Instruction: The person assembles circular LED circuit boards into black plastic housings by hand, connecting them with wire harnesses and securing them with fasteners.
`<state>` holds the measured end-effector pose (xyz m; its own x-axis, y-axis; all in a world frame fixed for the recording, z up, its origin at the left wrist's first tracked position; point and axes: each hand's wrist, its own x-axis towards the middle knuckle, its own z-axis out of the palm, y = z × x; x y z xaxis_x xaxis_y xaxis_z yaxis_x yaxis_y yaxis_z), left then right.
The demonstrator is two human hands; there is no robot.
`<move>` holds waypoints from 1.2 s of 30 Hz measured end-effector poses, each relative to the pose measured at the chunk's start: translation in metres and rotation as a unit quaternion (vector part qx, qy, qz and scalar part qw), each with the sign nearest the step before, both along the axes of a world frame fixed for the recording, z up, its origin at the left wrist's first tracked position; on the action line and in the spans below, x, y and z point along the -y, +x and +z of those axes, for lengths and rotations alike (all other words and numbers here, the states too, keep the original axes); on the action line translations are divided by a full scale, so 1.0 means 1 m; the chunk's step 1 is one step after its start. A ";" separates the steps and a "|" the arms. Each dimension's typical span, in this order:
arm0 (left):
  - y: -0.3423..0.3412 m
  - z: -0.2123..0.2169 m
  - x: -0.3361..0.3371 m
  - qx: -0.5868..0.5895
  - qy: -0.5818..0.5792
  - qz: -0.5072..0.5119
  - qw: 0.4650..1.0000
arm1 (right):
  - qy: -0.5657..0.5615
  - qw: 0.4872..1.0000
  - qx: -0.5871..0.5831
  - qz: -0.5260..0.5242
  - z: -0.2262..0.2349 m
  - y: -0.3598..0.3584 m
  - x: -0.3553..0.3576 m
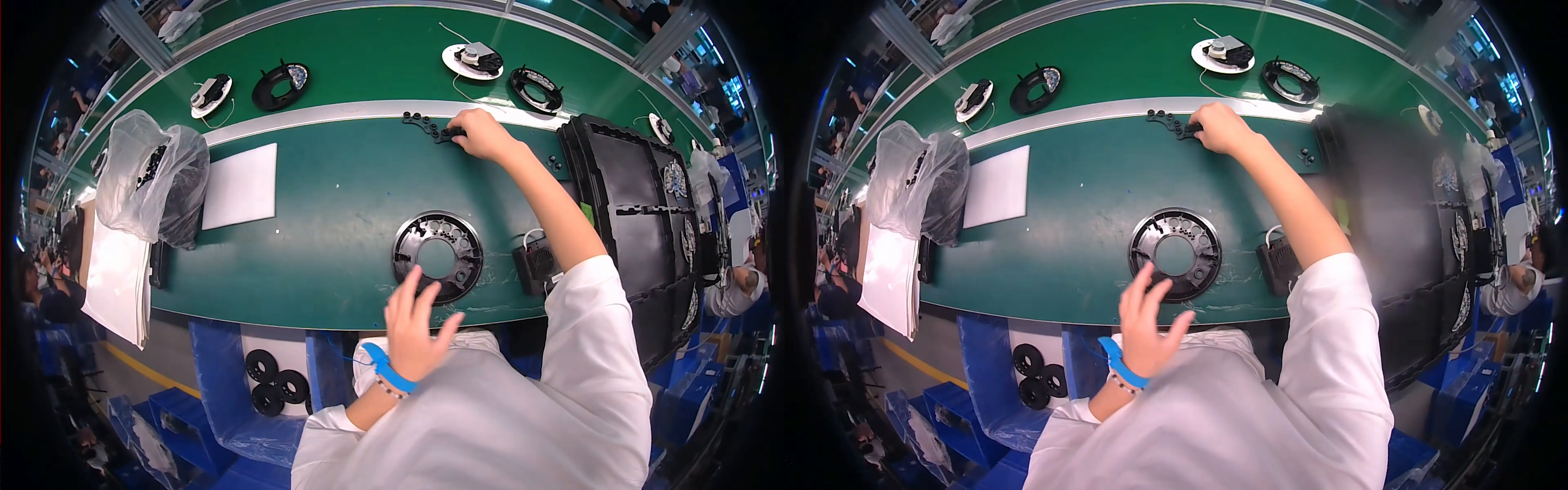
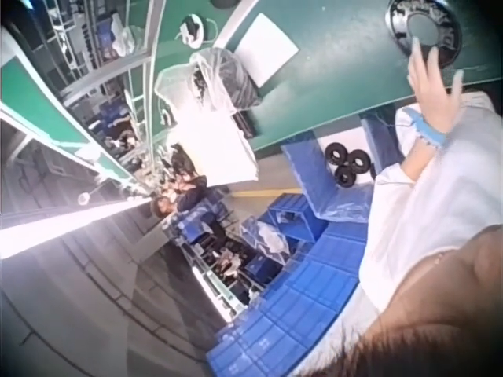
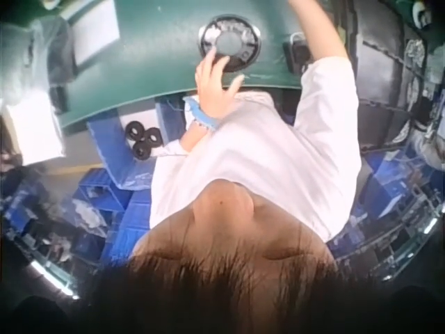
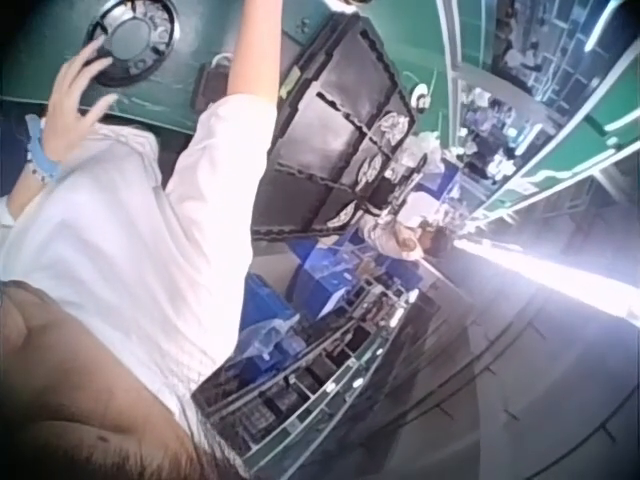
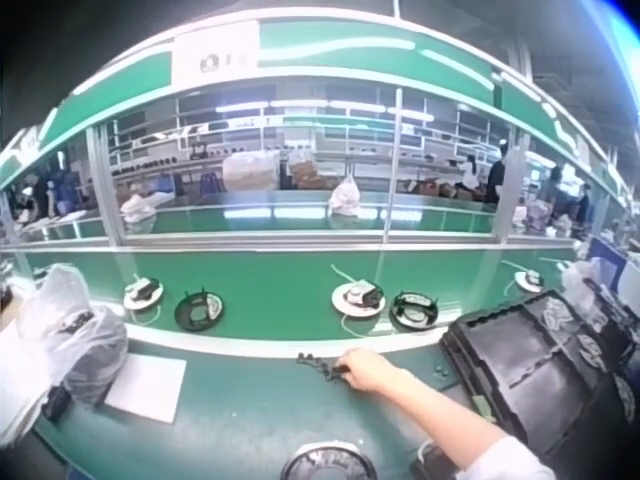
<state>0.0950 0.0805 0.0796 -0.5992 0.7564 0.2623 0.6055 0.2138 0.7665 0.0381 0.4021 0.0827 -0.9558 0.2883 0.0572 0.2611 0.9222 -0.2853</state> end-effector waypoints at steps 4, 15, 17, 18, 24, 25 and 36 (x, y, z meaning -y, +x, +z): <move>-0.030 -0.006 0.001 -0.057 0.028 0.050 0.997 | 0.017 0.998 -0.050 -0.014 -0.001 0.017 0.000; -0.027 -0.027 -0.005 -0.063 0.000 0.024 0.998 | -0.484 0.855 -0.167 -0.081 0.075 0.081 0.088; -0.019 -0.028 -0.005 -0.047 -0.002 0.020 0.999 | -0.537 0.825 -0.115 -0.130 0.076 0.091 0.098; -0.016 -0.029 -0.004 -0.034 -0.003 0.019 0.999 | -0.571 0.801 -0.087 -0.155 0.074 0.095 0.100; -0.016 -0.030 -0.004 -0.034 0.011 0.023 0.999 | -0.516 0.819 -0.170 -0.185 0.042 0.112 0.112; -0.016 -0.030 -0.005 -0.037 0.013 0.025 0.999 | -0.479 0.843 -0.146 -0.197 0.044 0.114 0.112; -0.015 -0.035 -0.003 -0.059 0.015 0.029 0.998 | -0.365 0.898 -0.177 -0.169 0.024 0.117 0.122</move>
